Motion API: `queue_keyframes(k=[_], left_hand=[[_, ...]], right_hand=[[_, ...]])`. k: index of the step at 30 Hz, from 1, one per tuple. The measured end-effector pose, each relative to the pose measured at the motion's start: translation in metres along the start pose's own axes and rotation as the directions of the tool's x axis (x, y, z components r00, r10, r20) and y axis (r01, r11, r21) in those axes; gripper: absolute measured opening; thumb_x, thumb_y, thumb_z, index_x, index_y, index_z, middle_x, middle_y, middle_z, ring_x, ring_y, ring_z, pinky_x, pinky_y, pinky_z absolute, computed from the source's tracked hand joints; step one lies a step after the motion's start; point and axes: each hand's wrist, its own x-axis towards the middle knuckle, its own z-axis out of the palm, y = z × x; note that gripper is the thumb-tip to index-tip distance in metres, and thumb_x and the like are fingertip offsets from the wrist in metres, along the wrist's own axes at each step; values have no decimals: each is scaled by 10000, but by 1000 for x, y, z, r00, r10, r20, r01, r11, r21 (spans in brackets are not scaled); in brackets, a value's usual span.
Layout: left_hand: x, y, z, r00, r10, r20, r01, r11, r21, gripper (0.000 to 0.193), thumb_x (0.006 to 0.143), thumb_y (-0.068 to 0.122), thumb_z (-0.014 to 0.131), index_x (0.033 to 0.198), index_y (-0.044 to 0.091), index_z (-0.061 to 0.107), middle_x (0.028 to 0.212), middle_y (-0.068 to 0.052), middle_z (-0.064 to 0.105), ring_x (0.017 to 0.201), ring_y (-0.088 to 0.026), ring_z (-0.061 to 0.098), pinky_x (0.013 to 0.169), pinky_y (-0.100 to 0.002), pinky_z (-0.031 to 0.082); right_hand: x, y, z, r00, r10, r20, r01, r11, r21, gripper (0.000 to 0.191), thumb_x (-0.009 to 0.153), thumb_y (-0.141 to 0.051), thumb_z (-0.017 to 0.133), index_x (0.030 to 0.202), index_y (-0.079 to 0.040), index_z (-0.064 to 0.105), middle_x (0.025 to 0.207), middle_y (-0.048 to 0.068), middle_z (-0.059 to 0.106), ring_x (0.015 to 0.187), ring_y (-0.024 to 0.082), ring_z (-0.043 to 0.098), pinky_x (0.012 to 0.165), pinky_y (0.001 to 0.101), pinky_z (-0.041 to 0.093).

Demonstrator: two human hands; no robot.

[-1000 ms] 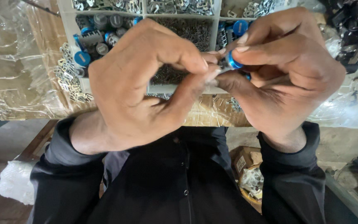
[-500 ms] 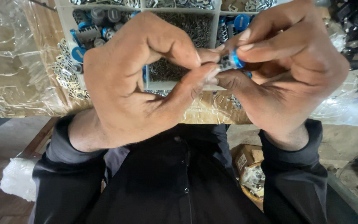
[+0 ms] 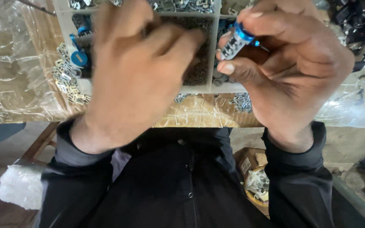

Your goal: The person sits at a workbench covered with lock parts and assembles lock cylinders by hand. They hold a small lock core in one hand and repeatedly pick tiny pins and springs from compartment trays, inserting them one at a time into the cylinder and pressing them into place with their fingers.

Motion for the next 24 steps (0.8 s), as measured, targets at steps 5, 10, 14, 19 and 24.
queue_keyframes(k=[5, 10, 14, 19, 24], left_hand=[[-16, 4, 7, 991, -136, -5, 130, 957, -259, 169, 1024, 57, 781, 1165, 120, 712, 1081, 13, 734, 952, -164, 574, 847, -310, 454], [-31, -3, 14, 978, -174, -115, 102, 880, -464, 190, 1041, 60, 800, 1198, 95, 700, 1098, -14, 739, 970, -144, 637, 848, -310, 490], [-21, -5, 13, 989, -83, -125, 47, 962, -268, 164, 1050, 91, 800, 1198, 110, 731, 1139, -9, 752, 954, -189, 606, 842, -320, 480], [-5, 7, -7, 999, 0, -40, 0, 1000, 8, 169, 1074, 82, 804, 1220, 84, 719, 1152, -25, 733, 1032, -213, 599, 909, -354, 489], [19, 38, -53, 942, 198, 271, -187, 980, -63, 164, 959, 147, 752, 1085, 46, 718, 1011, -104, 765, 933, -237, 657, 775, -377, 508]], right_hand=[[2, 1, 2, 1000, -20, 1, 20, 999, -36, 357, 927, 56, 782, 1208, 86, 563, 1160, 189, 667, 1113, 267, 686, 852, 349, 689], [-3, 0, -2, 999, 34, 21, -34, 999, -13, 302, 952, 70, 777, 1177, 55, 577, 1265, 194, 614, 1145, 230, 718, 891, 347, 690], [3, -3, 2, 999, 4, -41, -3, 1000, 21, 245, 985, 119, 785, 1142, 10, 632, 1296, 184, 585, 1156, 235, 661, 896, 328, 706], [8, -8, -3, 996, 62, -65, -47, 976, 212, 394, 998, 92, 790, 1310, 37, 555, 1295, 153, 627, 1117, 202, 722, 977, 296, 667], [-69, -31, -30, 952, 115, -284, -32, 959, 282, 383, 959, 84, 814, 1287, -29, 652, 1267, 143, 653, 1049, 195, 732, 856, 312, 714]])
